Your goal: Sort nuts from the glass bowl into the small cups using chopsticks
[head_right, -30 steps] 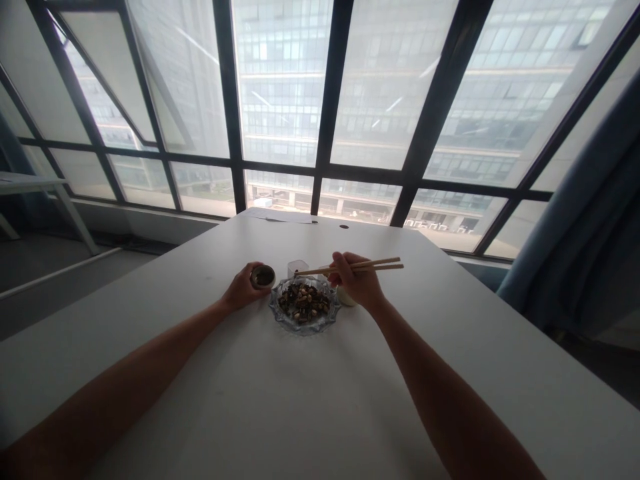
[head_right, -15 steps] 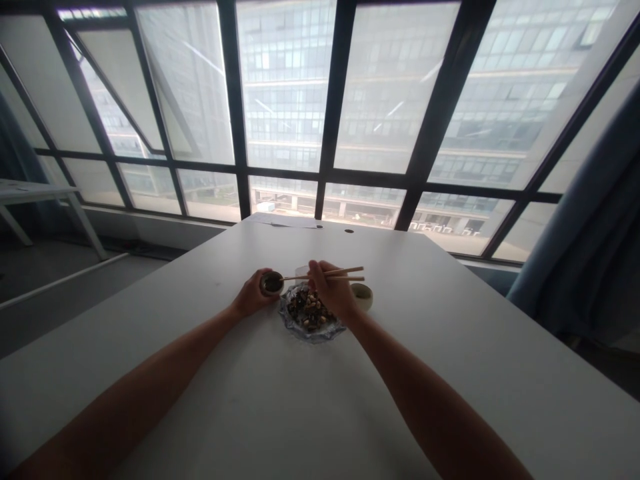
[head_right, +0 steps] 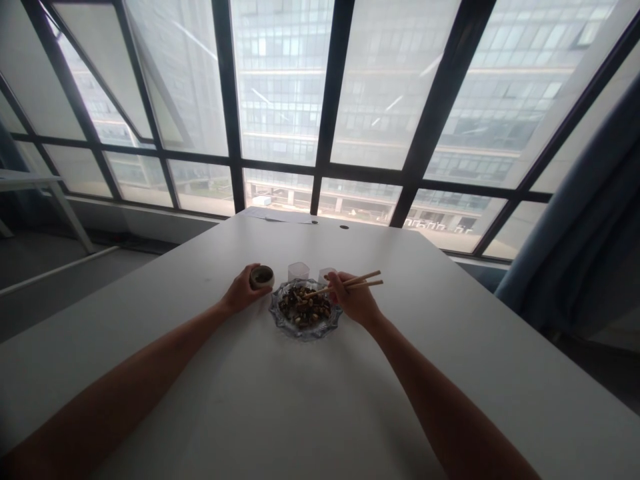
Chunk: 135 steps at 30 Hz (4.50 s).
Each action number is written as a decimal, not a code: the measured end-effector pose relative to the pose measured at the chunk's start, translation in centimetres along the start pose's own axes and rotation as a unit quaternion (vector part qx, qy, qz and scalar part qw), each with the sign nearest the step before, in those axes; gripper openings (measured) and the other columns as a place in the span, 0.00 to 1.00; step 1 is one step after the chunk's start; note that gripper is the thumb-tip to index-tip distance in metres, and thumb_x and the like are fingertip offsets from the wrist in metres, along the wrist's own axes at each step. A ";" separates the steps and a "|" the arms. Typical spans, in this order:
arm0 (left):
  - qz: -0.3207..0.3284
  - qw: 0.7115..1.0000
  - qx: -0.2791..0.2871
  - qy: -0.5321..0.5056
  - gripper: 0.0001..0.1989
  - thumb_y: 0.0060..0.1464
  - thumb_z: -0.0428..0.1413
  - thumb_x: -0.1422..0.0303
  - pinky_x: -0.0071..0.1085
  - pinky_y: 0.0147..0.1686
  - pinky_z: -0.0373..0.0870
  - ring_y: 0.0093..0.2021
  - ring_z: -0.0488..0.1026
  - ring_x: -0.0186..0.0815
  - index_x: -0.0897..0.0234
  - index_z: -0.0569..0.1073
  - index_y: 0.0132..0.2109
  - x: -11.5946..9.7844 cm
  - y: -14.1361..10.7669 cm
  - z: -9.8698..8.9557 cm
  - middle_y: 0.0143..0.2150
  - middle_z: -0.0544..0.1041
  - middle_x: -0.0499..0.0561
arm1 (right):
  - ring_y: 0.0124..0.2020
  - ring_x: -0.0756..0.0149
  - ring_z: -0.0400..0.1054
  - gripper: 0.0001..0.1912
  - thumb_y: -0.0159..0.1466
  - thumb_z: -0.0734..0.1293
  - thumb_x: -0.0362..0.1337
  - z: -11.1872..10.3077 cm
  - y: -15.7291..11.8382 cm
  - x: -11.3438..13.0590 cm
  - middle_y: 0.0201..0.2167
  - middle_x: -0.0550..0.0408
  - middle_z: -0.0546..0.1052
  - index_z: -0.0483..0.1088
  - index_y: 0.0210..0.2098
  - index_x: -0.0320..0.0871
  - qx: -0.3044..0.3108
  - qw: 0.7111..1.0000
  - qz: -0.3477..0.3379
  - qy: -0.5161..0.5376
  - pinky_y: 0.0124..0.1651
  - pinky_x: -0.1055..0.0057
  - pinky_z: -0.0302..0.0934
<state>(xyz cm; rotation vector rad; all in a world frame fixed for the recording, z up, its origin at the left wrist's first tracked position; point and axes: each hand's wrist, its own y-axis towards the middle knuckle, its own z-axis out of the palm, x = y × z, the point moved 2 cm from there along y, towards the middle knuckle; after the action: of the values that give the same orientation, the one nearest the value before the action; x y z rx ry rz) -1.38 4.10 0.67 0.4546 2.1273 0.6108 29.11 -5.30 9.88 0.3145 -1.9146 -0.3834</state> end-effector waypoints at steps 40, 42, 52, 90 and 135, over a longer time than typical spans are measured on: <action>-0.042 0.999 -0.009 -0.009 0.36 0.45 0.66 0.54 0.47 0.57 0.70 0.56 0.74 0.51 0.65 0.67 0.58 0.4 -0.1 0.3 0.55 0.76 0.63 | 0.15 0.70 0.65 0.34 0.57 0.64 0.69 -0.2 3.1 0.6 0.15 0.55 0.73 0.71 0.23 0.43 -0.112 0.991 -0.037 0.063 0.18 0.74 0.61; -0.045 0.999 -0.007 -0.005 0.37 0.45 0.66 0.53 0.47 0.57 0.70 0.56 0.74 0.51 0.66 0.67 0.58 0.5 -0.1 0.3 0.55 0.76 0.64 | 0.13 0.70 0.64 0.35 0.55 0.65 0.71 -0.5 2.5 1.1 0.13 0.54 0.72 0.71 0.21 0.43 -0.072 0.996 -0.025 0.048 0.15 0.74 0.59; -0.046 0.999 -0.009 0.000 0.38 0.45 0.66 0.52 0.46 0.56 0.71 0.55 0.75 0.51 0.65 0.67 0.59 0.3 -0.1 0.2 0.55 0.77 0.63 | 0.15 0.68 0.67 0.32 0.58 0.65 0.67 0.5 2.0 -0.3 0.14 0.55 0.73 0.71 0.22 0.43 0.046 0.998 -0.033 -0.018 0.18 0.73 0.60; 0.080 0.963 0.217 0.135 0.43 0.47 0.66 0.64 0.44 0.53 0.72 0.56 0.74 0.52 0.64 0.57 0.67 -13.8 7.6 12.5 0.56 0.77 0.64 | 0.11 0.71 0.64 0.33 0.61 0.62 0.67 -7.4 3.4 0.5 0.13 0.55 0.71 0.69 0.23 0.42 -0.164 0.983 -0.081 -0.034 0.14 0.75 0.58; 0.083 0.988 -0.016 0.127 0.25 0.59 0.56 0.54 0.52 0.62 0.65 0.64 0.67 0.52 0.62 0.68 0.58 -2.3 -0.6 -2.8 0.63 0.71 0.62 | 0.15 0.70 0.66 0.28 0.65 0.63 0.58 -2.3 1.6 2.5 0.14 0.56 0.74 0.70 0.20 0.43 0.149 0.975 -0.076 -0.150 0.20 0.75 0.60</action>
<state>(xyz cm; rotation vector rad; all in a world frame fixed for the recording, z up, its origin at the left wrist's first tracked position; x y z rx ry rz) -2.44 1.70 3.30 0.5655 2.3309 0.8340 30.29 -5.10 13.40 0.6334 -2.2554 -0.2522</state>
